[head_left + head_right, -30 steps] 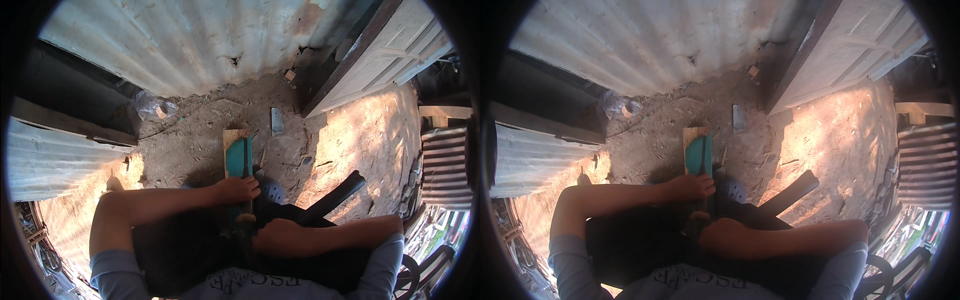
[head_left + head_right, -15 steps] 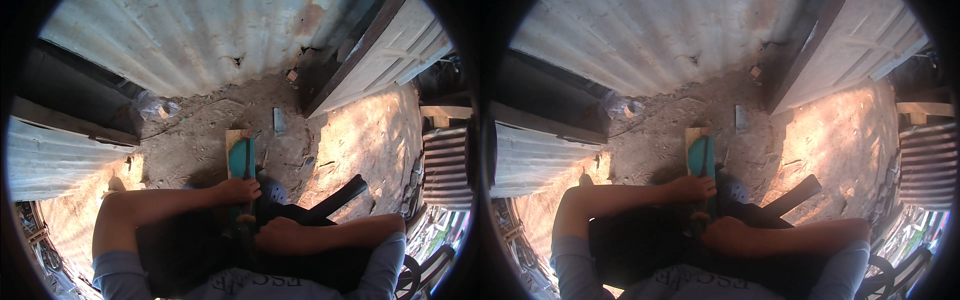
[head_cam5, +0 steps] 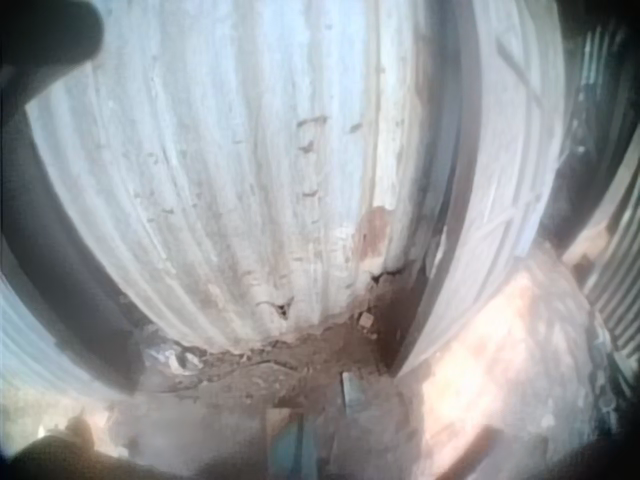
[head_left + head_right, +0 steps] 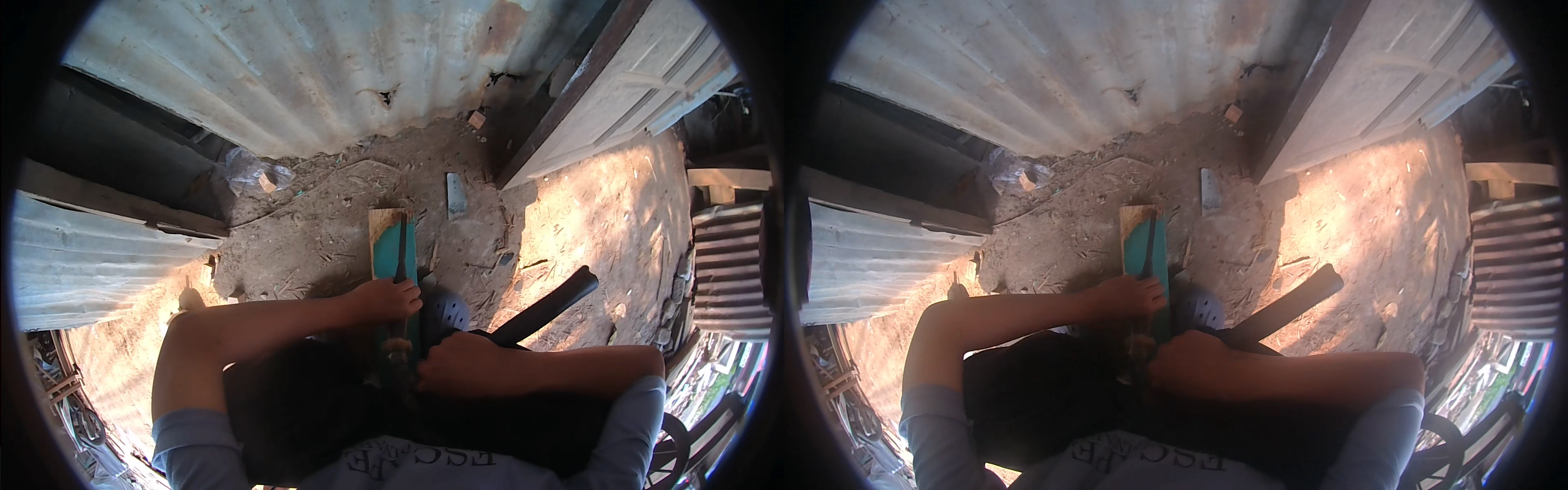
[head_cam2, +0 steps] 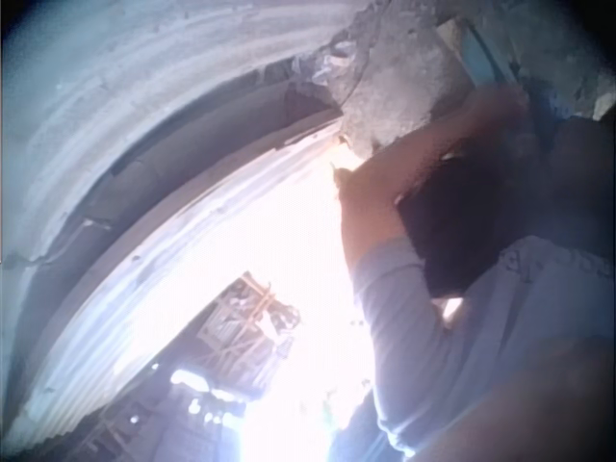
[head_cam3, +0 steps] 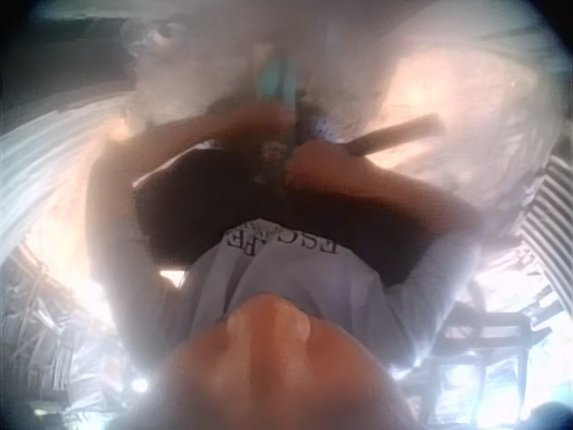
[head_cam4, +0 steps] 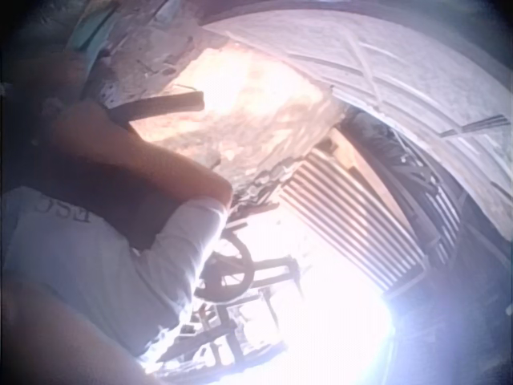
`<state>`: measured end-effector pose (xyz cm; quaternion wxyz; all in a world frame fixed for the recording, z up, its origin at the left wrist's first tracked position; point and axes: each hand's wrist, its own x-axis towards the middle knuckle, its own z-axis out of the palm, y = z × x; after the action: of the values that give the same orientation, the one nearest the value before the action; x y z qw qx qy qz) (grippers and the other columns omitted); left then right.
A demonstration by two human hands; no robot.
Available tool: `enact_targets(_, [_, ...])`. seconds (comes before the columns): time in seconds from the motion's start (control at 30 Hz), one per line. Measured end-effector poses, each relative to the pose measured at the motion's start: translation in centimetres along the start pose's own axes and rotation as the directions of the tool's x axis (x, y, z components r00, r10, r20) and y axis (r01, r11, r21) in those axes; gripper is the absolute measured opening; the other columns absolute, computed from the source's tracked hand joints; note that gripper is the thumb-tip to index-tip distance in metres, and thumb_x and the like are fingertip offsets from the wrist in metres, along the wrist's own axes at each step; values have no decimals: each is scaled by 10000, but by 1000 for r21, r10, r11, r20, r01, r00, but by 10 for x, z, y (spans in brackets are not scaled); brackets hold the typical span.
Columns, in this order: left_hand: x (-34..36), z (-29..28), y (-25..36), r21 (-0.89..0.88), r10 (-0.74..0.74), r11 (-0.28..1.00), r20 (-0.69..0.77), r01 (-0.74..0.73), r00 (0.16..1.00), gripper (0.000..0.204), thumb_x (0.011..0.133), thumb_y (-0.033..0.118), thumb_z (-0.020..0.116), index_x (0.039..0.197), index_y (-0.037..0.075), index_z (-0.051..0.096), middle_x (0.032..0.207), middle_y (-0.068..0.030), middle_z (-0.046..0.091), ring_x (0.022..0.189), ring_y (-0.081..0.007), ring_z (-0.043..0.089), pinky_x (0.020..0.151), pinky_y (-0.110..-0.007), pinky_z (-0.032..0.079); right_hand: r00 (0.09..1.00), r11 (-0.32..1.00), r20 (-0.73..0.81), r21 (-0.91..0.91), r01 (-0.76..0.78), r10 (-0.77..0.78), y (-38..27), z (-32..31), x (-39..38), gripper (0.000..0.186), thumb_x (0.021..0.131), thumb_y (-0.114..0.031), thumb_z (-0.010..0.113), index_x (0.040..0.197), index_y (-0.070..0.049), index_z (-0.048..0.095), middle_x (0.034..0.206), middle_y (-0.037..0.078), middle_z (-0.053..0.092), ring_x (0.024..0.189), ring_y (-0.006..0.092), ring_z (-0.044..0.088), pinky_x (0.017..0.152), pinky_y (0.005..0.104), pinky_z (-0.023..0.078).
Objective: The person uses a hammer and chisel to carve a small cylindrical wooden piece resting on a green board. They repeatedly strike the chisel to shape the wood, occasionally adjusting the piece's position.
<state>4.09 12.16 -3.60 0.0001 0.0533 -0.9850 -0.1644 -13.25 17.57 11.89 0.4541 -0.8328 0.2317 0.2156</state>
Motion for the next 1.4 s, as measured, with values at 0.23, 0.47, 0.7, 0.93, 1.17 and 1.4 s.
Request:
enact_targets(0.23, [2, -2, 3, 16, 35, 999, -57, -34, 998, 169, 739, 162, 568, 861, 60, 512, 890, -61, 522, 930, -192, 547, 655, -296, 518, 989, 997, 144, 75, 23, -33, -7, -8, -8, 343, 847, -362, 556, 762, -45, 656, 733, 163, 655, 729, 346, 661, 641, 433, 539])
enact_targets(0.47, [12, -11, 11, -96, 29, 995, -22, -31, 999, 169, 748, 144, 558, 878, 54, 497, 885, -65, 518, 925, -197, 560, 650, -293, 524, 1000, 1000, 28, 26, 10, -10, 2, -8, -15, 369, 853, -361, 552, 700, -36, 637, 660, 157, 634, 654, 339, 653, 581, 425, 526])
enact_targets(0.7, [12, -20, 9, -179, -2, 984, -57, -8, 998, 157, 755, 114, 544, 885, 47, 489, 876, -75, 508, 908, -208, 558, 621, -290, 528, 998, 1000, 65, -17, 23, -21, -1, -18, -15, 252, 804, -302, 602, 806, -56, 659, 1320, 196, 420, 651, 297, 672, 560, 388, 543])
enact_targets(0.93, [9, -22, 4, -217, 12, 976, -4, -13, 1000, 150, 766, 117, 548, 883, 49, 484, 883, -86, 498, 910, -220, 560, 612, -308, 537, 999, 994, -5, 104, 38, -38, -8, -16, -29, 357, 862, -344, 545, 701, -39, 636, 637, 157, 628, 636, 342, 649, 570, 419, 527])
enact_targets(1.17, [2, -18, -2, -191, 84, 978, 2, -82, 996, 146, 780, 133, 543, 902, 69, 494, 928, -83, 492, 955, -215, 552, 612, -311, 540, 992, 995, -103, 69, 74, -67, -14, 0, -21, 313, 841, -307, 565, 682, -46, 630, 613, 147, 623, 607, 326, 648, 537, 414, 517])
enact_targets(1.4, [-3, -7, -2, -159, 93, 983, -23, -96, 995, 132, 788, 146, 529, 904, 87, 504, 930, -77, 492, 955, -209, 548, 643, -314, 527, 991, 998, -135, 62, 12, -3, -17, 5, -17, 280, 827, -282, 573, 674, -53, 629, 584, 135, 610, 600, 316, 653, 535, 416, 518])
